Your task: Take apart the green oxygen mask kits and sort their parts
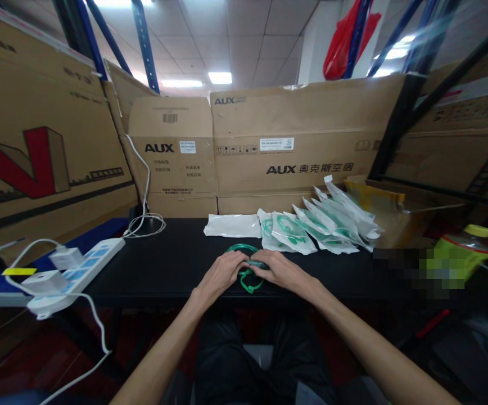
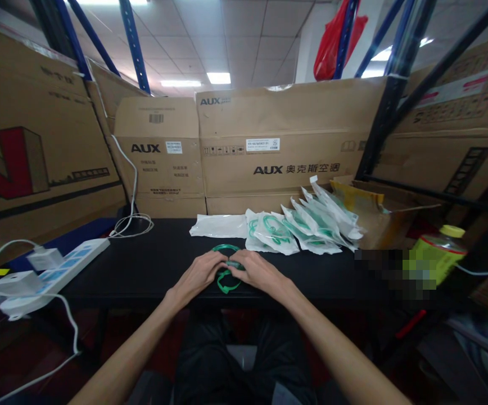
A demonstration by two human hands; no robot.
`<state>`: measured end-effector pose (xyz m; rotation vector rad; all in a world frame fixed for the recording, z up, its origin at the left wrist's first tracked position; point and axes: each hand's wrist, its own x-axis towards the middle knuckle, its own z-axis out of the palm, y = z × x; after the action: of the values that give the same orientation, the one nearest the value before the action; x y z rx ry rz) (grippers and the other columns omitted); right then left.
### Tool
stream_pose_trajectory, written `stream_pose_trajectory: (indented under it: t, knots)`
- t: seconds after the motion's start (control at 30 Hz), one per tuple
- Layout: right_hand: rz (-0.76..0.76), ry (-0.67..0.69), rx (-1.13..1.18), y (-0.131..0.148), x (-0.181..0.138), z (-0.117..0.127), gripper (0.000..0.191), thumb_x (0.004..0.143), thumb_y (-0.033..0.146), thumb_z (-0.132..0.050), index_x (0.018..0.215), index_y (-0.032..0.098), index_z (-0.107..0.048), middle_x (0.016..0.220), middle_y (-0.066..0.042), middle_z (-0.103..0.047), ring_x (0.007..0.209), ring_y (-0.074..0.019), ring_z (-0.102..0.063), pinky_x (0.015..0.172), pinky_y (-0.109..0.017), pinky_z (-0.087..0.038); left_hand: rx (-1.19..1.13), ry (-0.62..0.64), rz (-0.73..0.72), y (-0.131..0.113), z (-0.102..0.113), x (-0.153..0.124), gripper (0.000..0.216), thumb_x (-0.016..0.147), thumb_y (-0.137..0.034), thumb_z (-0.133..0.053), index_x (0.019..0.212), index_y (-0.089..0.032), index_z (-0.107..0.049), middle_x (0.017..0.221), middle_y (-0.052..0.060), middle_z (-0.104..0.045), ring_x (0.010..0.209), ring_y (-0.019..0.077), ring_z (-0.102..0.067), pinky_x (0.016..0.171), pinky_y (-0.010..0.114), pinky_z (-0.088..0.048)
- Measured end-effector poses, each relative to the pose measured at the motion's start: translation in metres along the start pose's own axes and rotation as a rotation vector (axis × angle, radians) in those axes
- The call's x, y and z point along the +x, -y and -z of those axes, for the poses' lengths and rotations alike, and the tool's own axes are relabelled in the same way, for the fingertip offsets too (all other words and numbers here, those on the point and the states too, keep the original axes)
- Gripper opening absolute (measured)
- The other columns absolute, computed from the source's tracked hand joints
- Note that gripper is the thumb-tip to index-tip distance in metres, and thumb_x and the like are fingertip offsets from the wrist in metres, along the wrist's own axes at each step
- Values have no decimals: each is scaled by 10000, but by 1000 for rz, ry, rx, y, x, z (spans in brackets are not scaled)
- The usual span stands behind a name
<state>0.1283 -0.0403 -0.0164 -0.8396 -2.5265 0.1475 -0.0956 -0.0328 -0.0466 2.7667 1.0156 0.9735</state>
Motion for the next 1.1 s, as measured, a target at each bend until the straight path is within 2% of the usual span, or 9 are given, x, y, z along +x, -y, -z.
stream_pose_trajectory:
  t: [0.13, 0.43, 0.63, 0.73, 0.93, 1.1]
  knots:
    - [8, 9, -33, 1, 1, -1, 190, 1007, 296, -664, 1138, 161, -694, 1142, -66, -724, 1024, -230, -711, 909, -460, -591, -2, 2, 5, 2, 0, -2, 146, 1028, -275, -619, 1063, -151, -687, 1008, 45, -713, 917, 191, -699, 852, 397, -597]
    - [-69, 18, -39, -2, 5, -1, 223, 1017, 332, -650, 1159, 163, -688, 1109, -60, -732, 934, -206, -726, 837, -413, -615, 14, -10, 31, 7, -4, -2, 212, 1014, -309, -644, 1154, -155, -677, 1151, 79, -703, 1010, 219, -696, 889, 429, -599]
    - [-63, 70, -50, 0, 5, -5, 255, 996, 322, -678, 1197, 165, -678, 1216, -82, -704, 1064, -247, -700, 916, -474, -589, 11, 38, 29, 10, -7, -1, 233, 1013, -324, -645, 1178, -162, -674, 1172, 83, -699, 992, 213, -697, 869, 416, -605]
    - [-121, 77, 2, -3, 4, -6, 263, 1000, 329, -671, 1209, 170, -674, 1225, -85, -700, 1059, -243, -700, 910, -468, -592, 5, 36, 29, 10, -7, -1, 237, 1014, -325, -643, 1186, -165, -674, 1194, 88, -696, 1019, 220, -694, 894, 431, -599]
    - [-314, 105, 210, -8, 7, -4, 280, 994, 357, -678, 1189, 156, -683, 1148, -62, -717, 898, -207, -719, 741, -360, -620, 2, 44, 24, 8, -9, -1, 225, 1014, -323, -643, 1169, -163, -681, 1185, 85, -702, 1029, 223, -695, 917, 443, -592]
    - [-393, 65, 341, 0, -3, -7, 275, 993, 349, -679, 1201, 169, -677, 1213, -78, -700, 1009, -234, -706, 853, -429, -608, -9, 68, 27, 9, -13, -2, 216, 1017, -325, -640, 1153, -164, -686, 1161, 80, -711, 1000, 213, -703, 904, 431, -597]
